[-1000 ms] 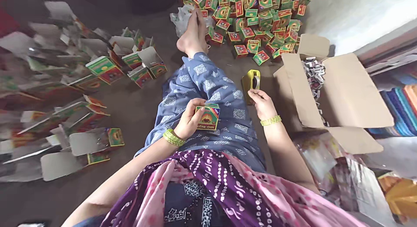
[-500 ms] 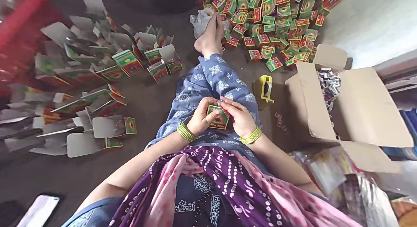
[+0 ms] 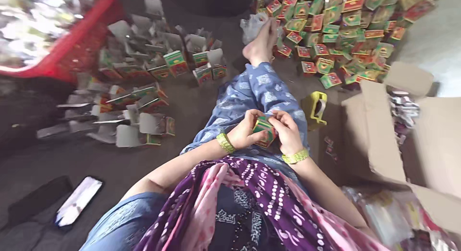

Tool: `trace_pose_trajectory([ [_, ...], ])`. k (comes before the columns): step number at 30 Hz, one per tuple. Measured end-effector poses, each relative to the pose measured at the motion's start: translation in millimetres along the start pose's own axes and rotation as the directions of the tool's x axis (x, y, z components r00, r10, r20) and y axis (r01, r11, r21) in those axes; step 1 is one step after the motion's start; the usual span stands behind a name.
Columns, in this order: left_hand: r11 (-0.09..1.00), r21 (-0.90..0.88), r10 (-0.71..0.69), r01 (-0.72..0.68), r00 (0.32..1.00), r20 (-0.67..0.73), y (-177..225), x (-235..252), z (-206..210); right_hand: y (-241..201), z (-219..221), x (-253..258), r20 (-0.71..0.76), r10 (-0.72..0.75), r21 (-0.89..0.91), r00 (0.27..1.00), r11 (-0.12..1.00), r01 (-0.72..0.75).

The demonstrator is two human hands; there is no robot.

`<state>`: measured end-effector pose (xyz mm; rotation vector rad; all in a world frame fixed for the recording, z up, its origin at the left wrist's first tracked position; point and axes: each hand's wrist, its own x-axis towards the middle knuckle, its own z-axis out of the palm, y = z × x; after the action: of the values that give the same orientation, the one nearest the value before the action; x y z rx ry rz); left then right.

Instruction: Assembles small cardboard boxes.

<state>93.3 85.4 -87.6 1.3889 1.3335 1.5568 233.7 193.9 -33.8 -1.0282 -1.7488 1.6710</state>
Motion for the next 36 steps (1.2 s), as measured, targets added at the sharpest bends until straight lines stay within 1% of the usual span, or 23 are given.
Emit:
trace_pose_trajectory([
  [1,1.000,-0.008,-0.027,0.027,1.000,0.001,3,0,-3,3,-1,-2,0.075,-0.035,-0.046,0.997,0.998,0.038],
  [3,0.997,-0.030,-0.074,0.074,0.997,-0.004,8,0,-12,7,-4,-4,0.238,-0.118,-0.141,0.964,0.978,0.155],
  [5,0.989,0.052,-0.137,0.140,0.989,-0.056,14,-2,-28,13,-4,-5,0.295,-0.220,-0.199,0.930,0.938,0.285],
  [7,0.939,0.283,-0.141,0.194,0.970,-0.199,23,-7,-54,13,-4,-6,0.297,-0.228,-0.223,0.927,0.928,0.300],
  [8,0.870,0.427,-0.123,0.246,0.948,-0.294,27,-13,-69,12,-5,-6,0.294,-0.216,-0.225,0.931,0.931,0.287],
  [9,0.764,0.549,-0.122,0.338,0.912,-0.392,34,-21,-86,11,-6,-5,0.293,-0.204,-0.224,0.934,0.935,0.274],
  [10,0.629,0.632,-0.130,0.452,0.863,-0.487,39,-30,-103,11,-7,-5,0.293,-0.195,-0.223,0.936,0.938,0.265],
  [11,0.495,0.660,-0.146,0.565,0.803,-0.578,43,-42,-121,11,-7,-5,0.299,-0.187,-0.218,0.936,0.941,0.258],
  [12,0.375,0.653,-0.149,0.657,0.739,-0.658,45,-57,-137,10,-8,-5,0.307,-0.180,-0.209,0.934,0.945,0.251],
  [14,0.194,0.568,-0.152,0.800,0.597,-0.788,46,-89,-165,9,-8,-6,0.323,-0.152,-0.200,0.934,0.954,0.225],
  [16,0.069,0.423,-0.232,0.903,0.427,-0.874,48,-118,-182,7,-10,-7,0.333,-0.133,-0.222,0.934,0.951,0.214],
  [18,-0.033,0.308,-0.306,0.951,0.284,-0.909,55,-148,-187,5,-6,-10,0.356,-0.121,-0.251,0.927,0.943,0.220],
  [19,-0.059,0.275,-0.343,0.960,0.239,-0.908,57,-158,-188,4,-5,-12,0.364,-0.113,-0.264,0.924,0.939,0.219],
  [20,-0.064,0.256,-0.366,0.965,0.216,-0.905,56,-164,-190,2,-4,-12,0.366,-0.106,-0.275,0.925,0.937,0.216],
  [21,-0.048,0.250,-0.386,0.967,0.213,-0.898,56,-168,-190,1,-3,-13,0.368,-0.104,-0.285,0.924,0.933,0.218],
  [25,0.064,0.260,-0.355,0.963,0.265,-0.896,47,-175,-187,-2,-4,-14,0.409,-0.098,-0.300,0.907,0.925,0.235],
  [28,0.087,0.262,-0.430,0.961,0.274,-0.861,37,-174,-189,-2,-6,-14,0.411,-0.081,-0.331,0.908,0.915,0.231],
  [30,0.118,0.280,-0.452,0.953,0.303,-0.839,30,-176,-190,-2,-4,-15,0.403,-0.070,-0.343,0.912,0.913,0.222],
  [31,0.144,0.302,-0.436,0.942,0.335,-0.836,27,-177,-191,-2,-4,-14,0.401,-0.067,-0.342,0.914,0.914,0.217],
  [32,0.187,0.336,-0.390,0.923,0.384,-0.837,23,-178,-190,-2,-4,-13,0.405,-0.063,-0.338,0.912,0.916,0.214],
  [34,0.312,0.427,-0.230,0.848,0.504,-0.832,16,-179,-183,-1,-4,-12,0.405,-0.056,-0.325,0.913,0.924,0.200],
  [35,0.379,0.475,-0.135,0.794,0.555,-0.821,15,-176,-177,-2,-3,-12,0.404,-0.052,-0.325,0.913,0.925,0.197],
  [36,0.453,0.505,-0.055,0.735,0.589,-0.807,18,-172,-170,-2,-2,-12,0.406,-0.046,-0.323,0.913,0.927,0.191],
])
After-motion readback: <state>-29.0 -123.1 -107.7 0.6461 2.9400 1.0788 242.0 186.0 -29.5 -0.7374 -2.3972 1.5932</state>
